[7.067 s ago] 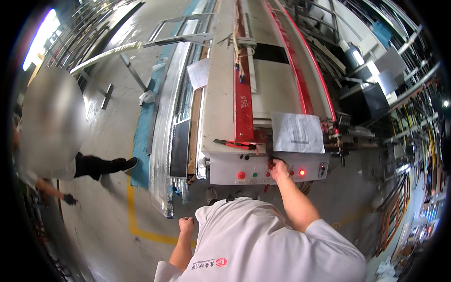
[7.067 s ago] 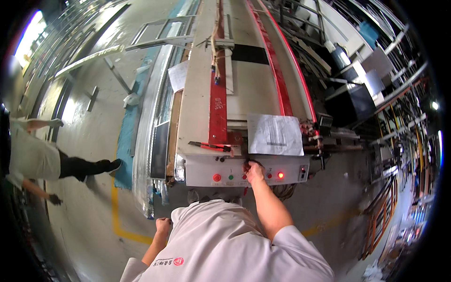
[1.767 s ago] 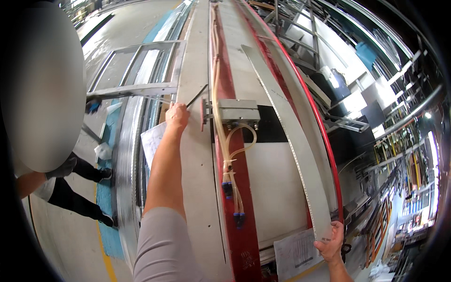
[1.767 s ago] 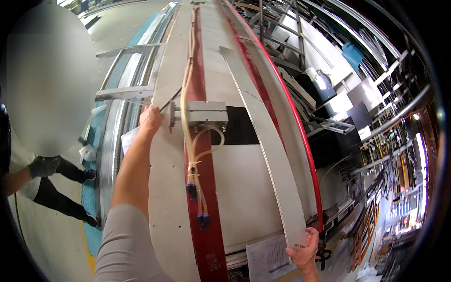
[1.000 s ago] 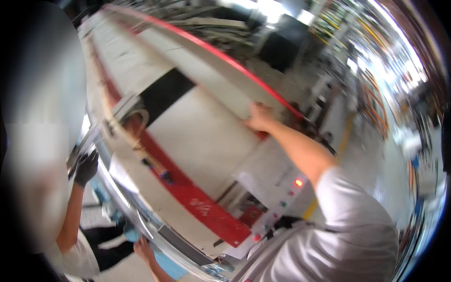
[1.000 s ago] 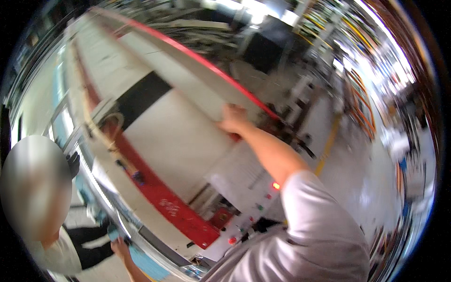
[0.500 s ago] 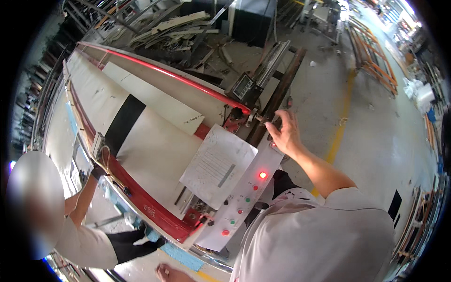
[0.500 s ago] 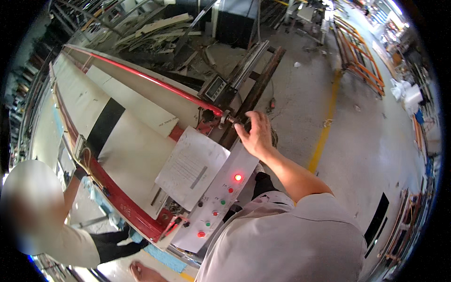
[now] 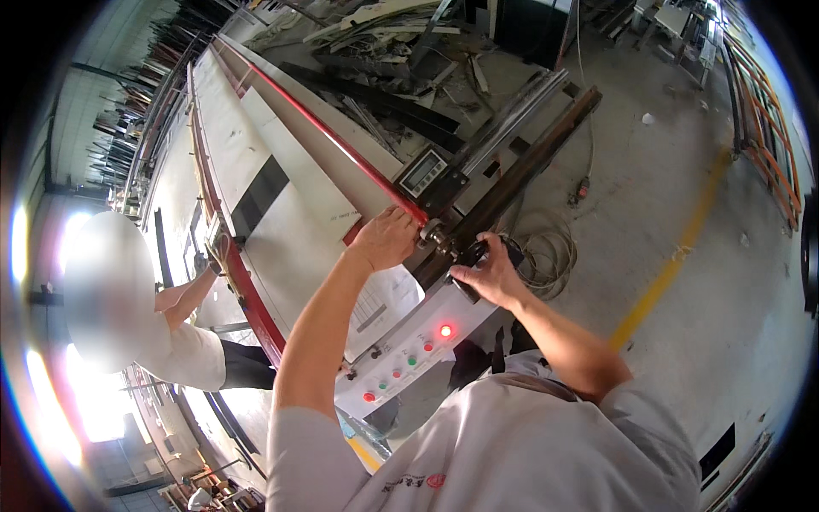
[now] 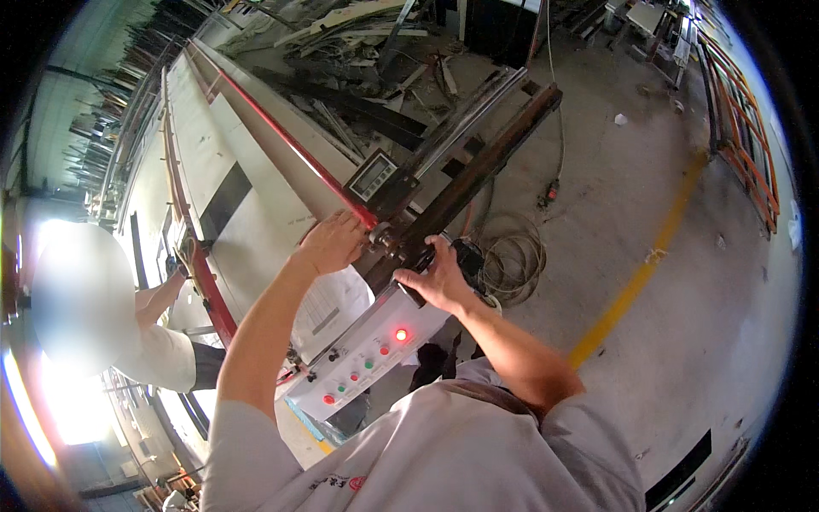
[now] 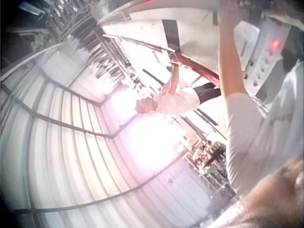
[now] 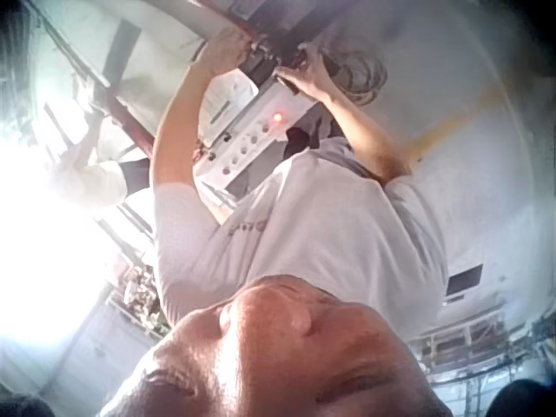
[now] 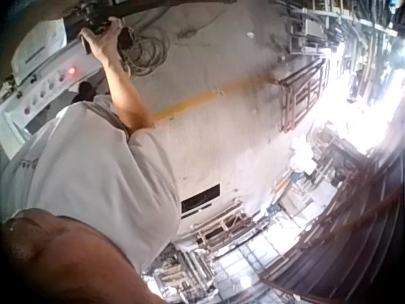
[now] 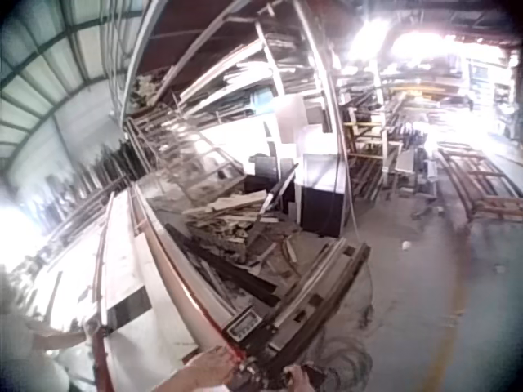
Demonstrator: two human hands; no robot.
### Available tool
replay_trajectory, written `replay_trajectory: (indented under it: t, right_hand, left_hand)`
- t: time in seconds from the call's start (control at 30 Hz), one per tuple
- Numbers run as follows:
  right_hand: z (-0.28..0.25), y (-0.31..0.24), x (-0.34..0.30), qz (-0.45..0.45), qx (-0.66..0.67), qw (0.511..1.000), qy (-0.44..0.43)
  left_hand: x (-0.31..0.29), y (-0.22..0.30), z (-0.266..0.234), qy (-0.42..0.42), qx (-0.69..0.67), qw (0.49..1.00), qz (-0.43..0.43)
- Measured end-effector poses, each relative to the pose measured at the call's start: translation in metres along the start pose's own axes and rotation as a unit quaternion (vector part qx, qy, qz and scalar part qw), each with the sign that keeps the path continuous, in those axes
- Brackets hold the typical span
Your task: The person cuts a corner off a metal plate using a saw and then positions it into a bending machine, securing it with a clamp and operating the controls.
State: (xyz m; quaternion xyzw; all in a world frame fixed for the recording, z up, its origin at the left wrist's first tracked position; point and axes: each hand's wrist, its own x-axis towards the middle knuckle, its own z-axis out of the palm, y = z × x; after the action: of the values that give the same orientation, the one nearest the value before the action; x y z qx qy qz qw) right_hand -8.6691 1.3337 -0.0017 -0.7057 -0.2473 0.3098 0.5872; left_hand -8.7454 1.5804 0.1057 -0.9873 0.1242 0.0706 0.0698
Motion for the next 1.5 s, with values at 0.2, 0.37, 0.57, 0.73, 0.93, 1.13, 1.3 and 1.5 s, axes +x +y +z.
replay_trajectory:
  t: [0.2,0.37,0.57,0.73,0.93,1.13,1.3,1.5]
  right_hand:
    - [-0.002,-0.021,-0.007,0.135,0.290,0.944,-0.074]
    - [-0.008,-0.021,-0.002,0.207,0.388,0.887,-0.140]
    - [0.008,0.017,0.004,0.147,0.473,0.854,-0.162]
    - [0.005,0.014,0.005,0.219,0.584,0.760,-0.182]
    - [-0.012,-0.002,0.020,0.331,0.599,0.701,-0.201]
    - [-0.024,-0.010,0.028,0.285,0.450,0.817,-0.221]
    - [-0.030,0.006,0.033,0.251,0.467,0.794,-0.296]
    - [-0.025,0.017,0.039,0.203,0.432,0.820,-0.315]
  left_hand:
    - [0.033,-0.025,0.020,-0.188,0.023,0.978,0.086]
    - [0.022,-0.006,0.038,-0.081,-0.090,0.973,-0.198]
    - [0.052,0.028,0.030,0.077,-0.209,0.759,-0.612]
    - [0.014,0.014,0.026,0.088,-0.317,0.833,-0.444]
    - [0.032,0.005,0.016,0.135,-0.630,0.444,-0.623]
    - [0.012,0.024,0.031,0.194,-0.192,0.686,-0.674]
    - [0.042,0.137,0.006,0.288,-0.328,0.816,-0.379]
    - [0.059,0.156,0.033,0.274,-0.288,0.833,-0.385]
